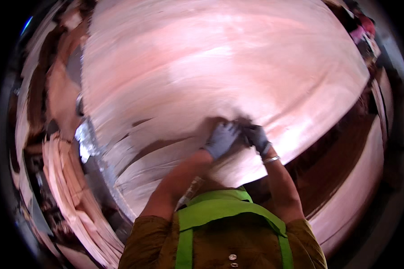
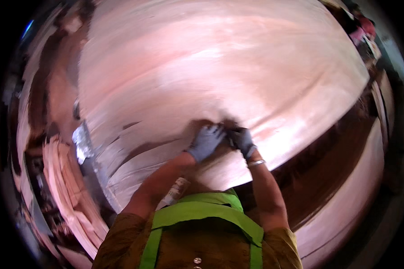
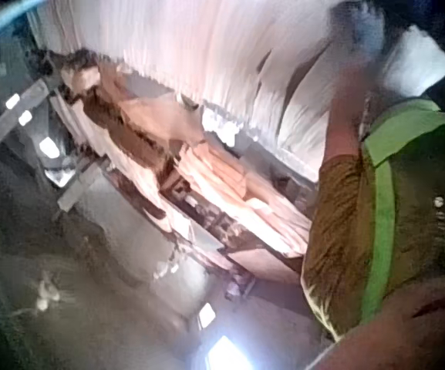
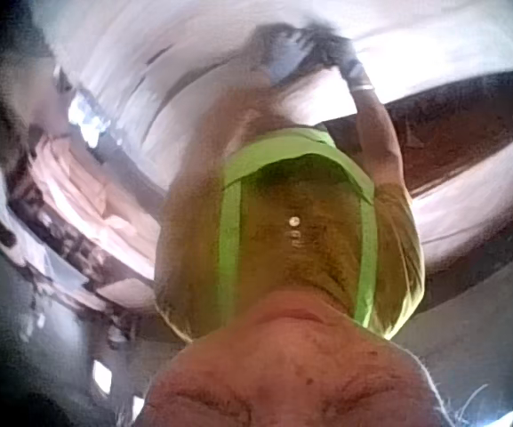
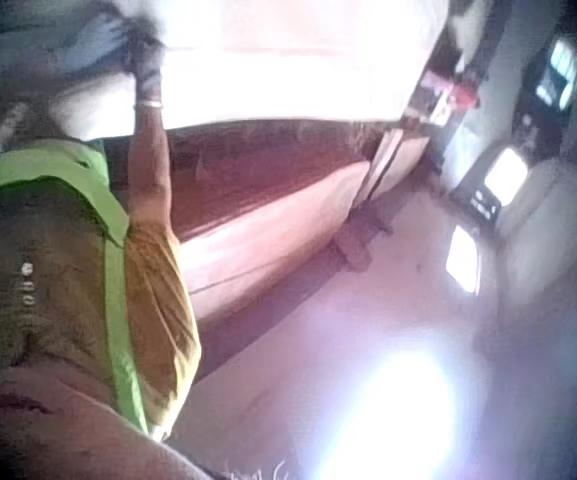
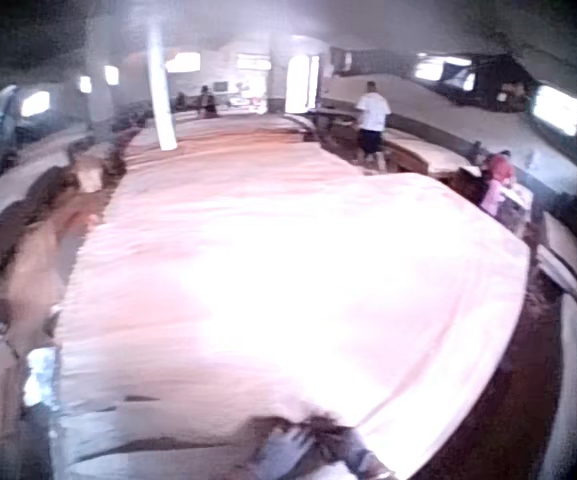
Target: The person flips, inspects, and sorts large thin wood veneer sheets on a stack, then uses a small tool to cut or trim edges of specific sheets.
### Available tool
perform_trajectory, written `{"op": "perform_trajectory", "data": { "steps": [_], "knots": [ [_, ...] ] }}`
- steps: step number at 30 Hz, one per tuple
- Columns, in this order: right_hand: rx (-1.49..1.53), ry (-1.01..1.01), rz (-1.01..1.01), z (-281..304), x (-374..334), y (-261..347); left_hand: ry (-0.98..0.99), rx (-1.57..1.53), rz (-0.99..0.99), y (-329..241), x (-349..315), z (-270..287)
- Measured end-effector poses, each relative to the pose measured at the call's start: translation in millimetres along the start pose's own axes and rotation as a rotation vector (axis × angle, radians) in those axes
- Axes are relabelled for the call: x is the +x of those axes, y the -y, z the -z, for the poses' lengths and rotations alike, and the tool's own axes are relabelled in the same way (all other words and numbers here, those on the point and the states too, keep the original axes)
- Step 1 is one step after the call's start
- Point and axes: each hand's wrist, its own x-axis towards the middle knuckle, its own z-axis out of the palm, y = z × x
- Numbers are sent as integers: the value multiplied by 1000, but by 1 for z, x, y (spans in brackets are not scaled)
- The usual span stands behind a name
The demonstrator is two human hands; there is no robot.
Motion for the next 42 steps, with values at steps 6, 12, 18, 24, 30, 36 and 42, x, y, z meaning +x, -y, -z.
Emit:
{"op": "perform_trajectory", "data": {
  "steps": [6, 12, 18, 24, 30, 36, 42],
  "knots": [
    [35, -154, -104, -1, -25, -12, 87, 17, 111, -12, 1, -6],
    [226, -149, -242, -70, -70, -38, 43, -162, 259, -11, -2, -2],
    [140, 92, -112, -77, -79, -11, 65, -351, 420, 8, -99, 41],
    [-56, 219, 21, -139, -14, 39, -127, -116, 649, 60, -197, 50],
    [-795, 48, 480, -163, 59, -26, -192, -187, 469, 45, -153, 65],
    [-1058, 165, 296, -152, 8, 50, -189, -209, 620, 66, -191, 41],
    [-893, 46, 453, -95, -25, 1, -27, 163, 944, 125, -240, 65]
  ]
}}
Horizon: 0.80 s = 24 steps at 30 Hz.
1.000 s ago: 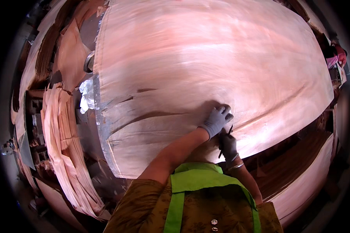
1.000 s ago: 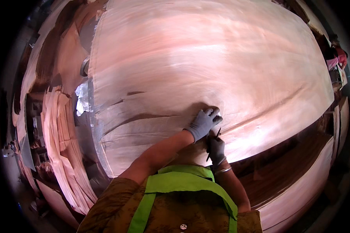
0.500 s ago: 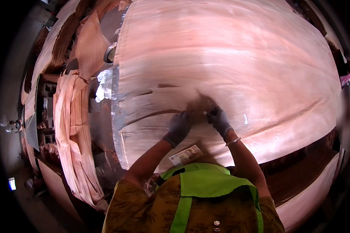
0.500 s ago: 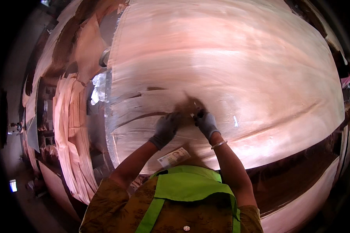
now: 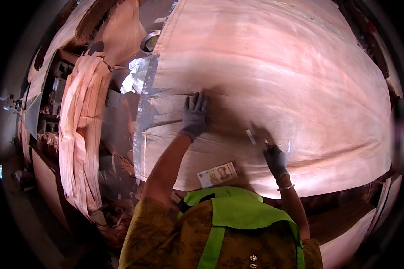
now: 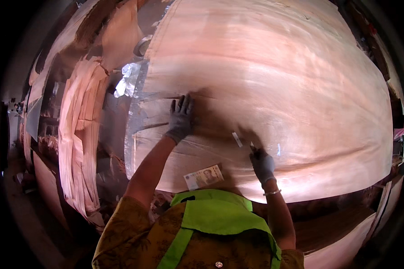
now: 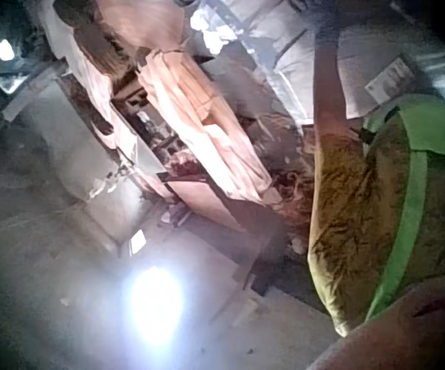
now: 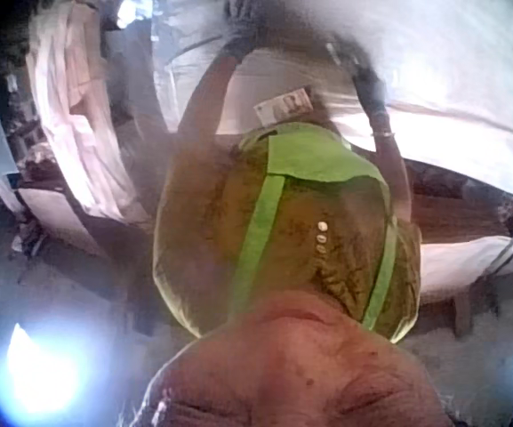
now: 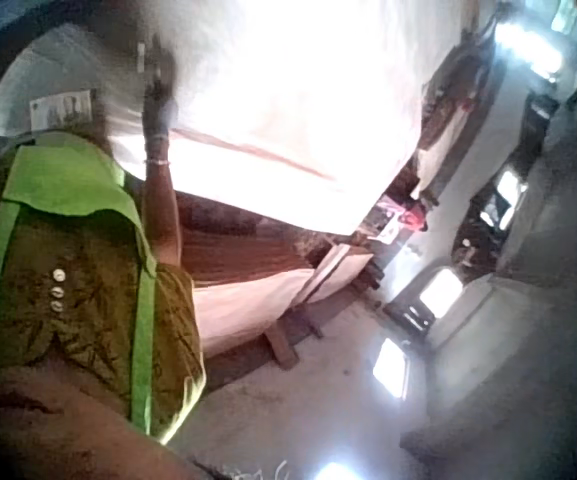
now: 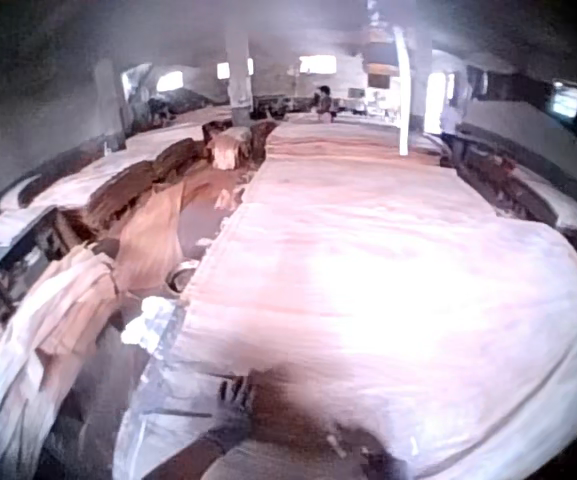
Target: The person flips, inspects, and sorts large thin wood veneer sheets on a stack, then uses a small tool to cut or trim edges of specific sheets.
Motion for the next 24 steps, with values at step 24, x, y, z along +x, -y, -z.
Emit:
{"op": "perform_trajectory", "data": {
  "steps": [24],
  "knots": [
    [713, 253, -51, -12, -40, -102, 94, -453, 280, -127, -200, 41]
  ]
}}
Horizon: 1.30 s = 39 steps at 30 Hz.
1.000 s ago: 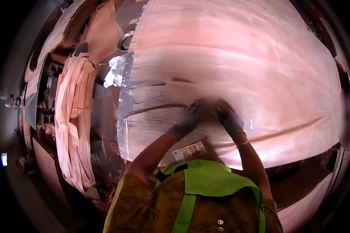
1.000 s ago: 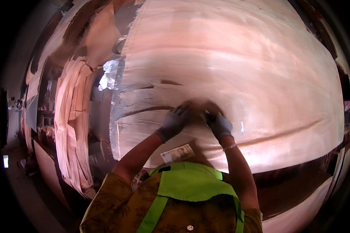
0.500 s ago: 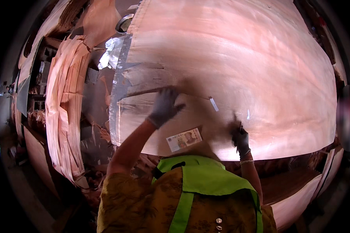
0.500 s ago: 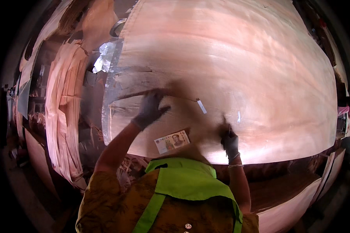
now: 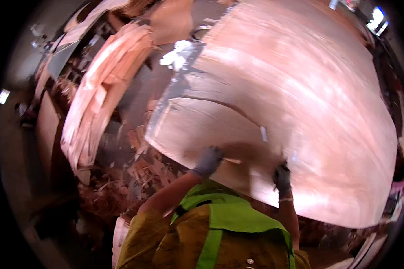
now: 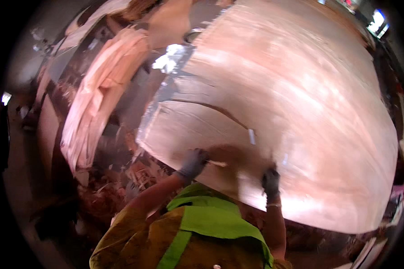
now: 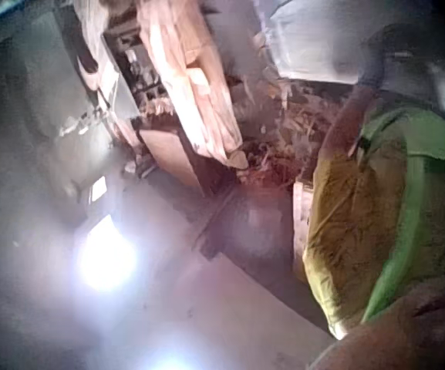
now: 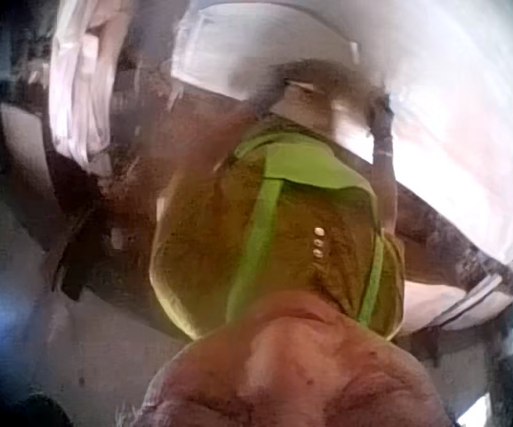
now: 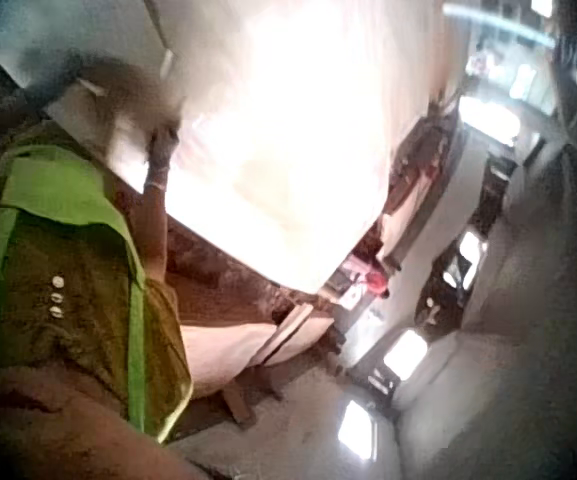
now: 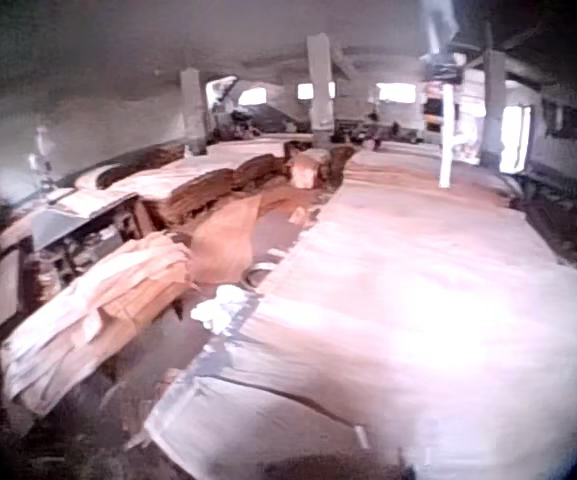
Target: The person flips, inspects, and sorts large thin wood veneer sheets on a stack, then uses a small tool to cut or trim edges of specific sheets.
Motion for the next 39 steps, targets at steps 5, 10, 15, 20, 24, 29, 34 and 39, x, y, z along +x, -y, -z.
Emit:
{"op": "perform_trajectory", "data": {
  "steps": [5, 10, 15, 20, 24, 29, 34, 39],
  "knots": [
    [14, -36, -134, -34, 17, 75, -280, -279, 186, -22, -48, 19],
    [-264, 27, 73, -80, 120, 96, -306, -282, 297, -21, -96, 28],
    [-447, 283, 287, -203, 101, 136, -495, -151, 439, 28, -199, 46],
    [-652, 390, 518, -318, 77, 168, -438, -181, 487, 70, -193, 43],
    [-845, 487, 661, -407, 74, 172, -596, -334, 588, 101, -225, 82],
    [-976, 579, 819, -504, 71, 178, -880, -409, 774, 148, -301, 107],
    [-1066, 616, 941, -570, 71, 180, -1534, -941, 822, 211, -368, 84],
    [-1106, 603, 1055, -594, 89, 178, -1839, -1468, 665, 205, -426, 145]
  ]
}}
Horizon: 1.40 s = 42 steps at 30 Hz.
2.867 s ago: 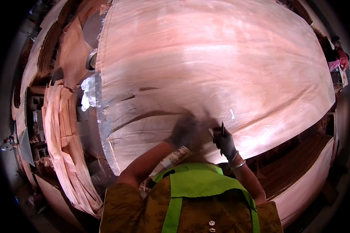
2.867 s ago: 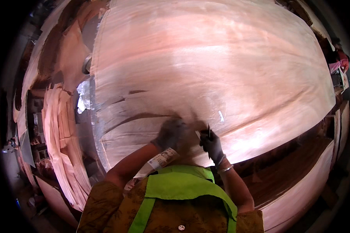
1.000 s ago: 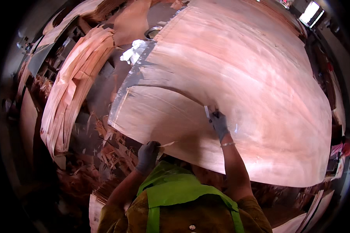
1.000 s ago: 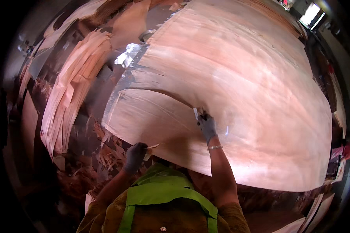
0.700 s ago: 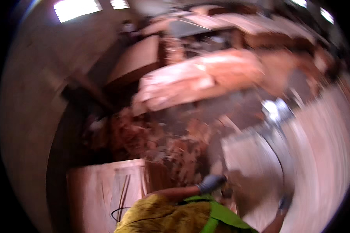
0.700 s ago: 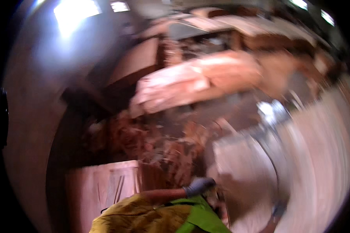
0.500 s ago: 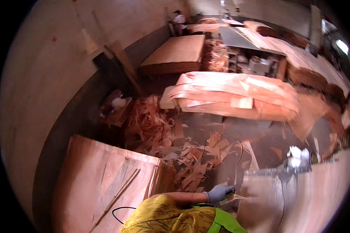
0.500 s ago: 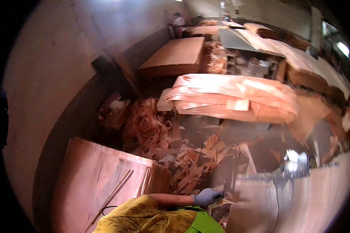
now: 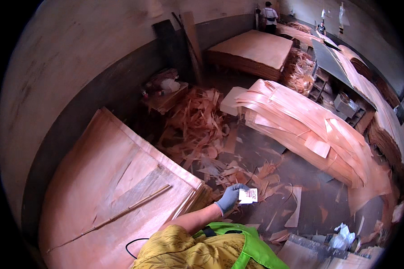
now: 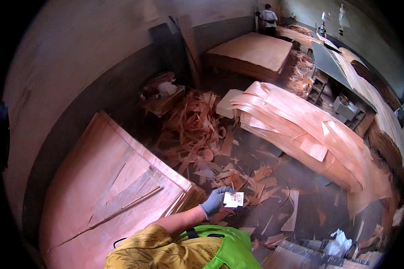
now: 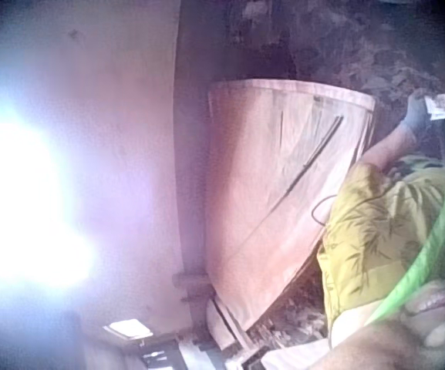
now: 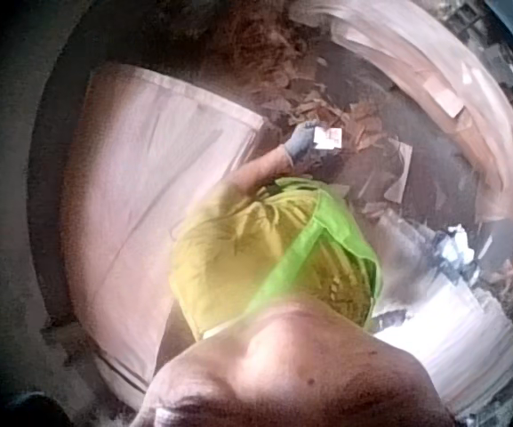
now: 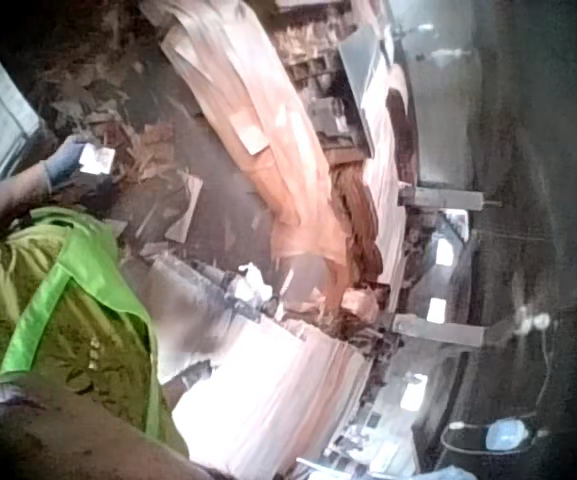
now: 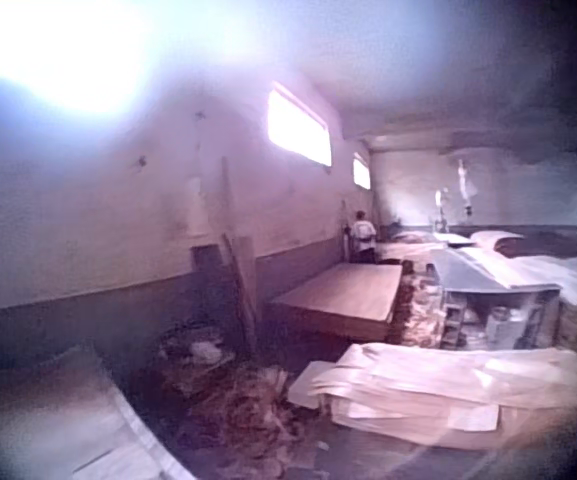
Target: The person flips, inspects, and sorts large thin wood veneer sheets on a stack, then uses a small tool to cut or trim edges of specific sheets.
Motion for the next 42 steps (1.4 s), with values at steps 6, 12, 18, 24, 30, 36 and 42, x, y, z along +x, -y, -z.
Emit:
{"op": "perform_trajectory", "data": {
  "steps": [6, 12, 18, 24, 30, 36, 42],
  "knots": [
    [-120, -181, 562, 2, 13, -49, 21, -167, -55, -21, 48, -12],
    [920, 503, -118, 8, 61, 234, -16, -212, -48, -38, 122, -37],
    [1080, 859, 42, -47, 142, 364, 8, 216, -198, -69, 201, -75],
    [1262, 1096, 45, -90, 218, 424, 86, 447, -371, -89, 292, -105],
    [1324, 1135, -24, -101, 238, 504, -101, 545, -375, -121, 317, -76],
    [1131, 1165, 61, -128, 254, 562, -46, 346, -409, -160, 335, -52],
    [1097, 952, 276, -151, 255, 632, -31, 268, -158, -200, 368, -4]
  ]
}}
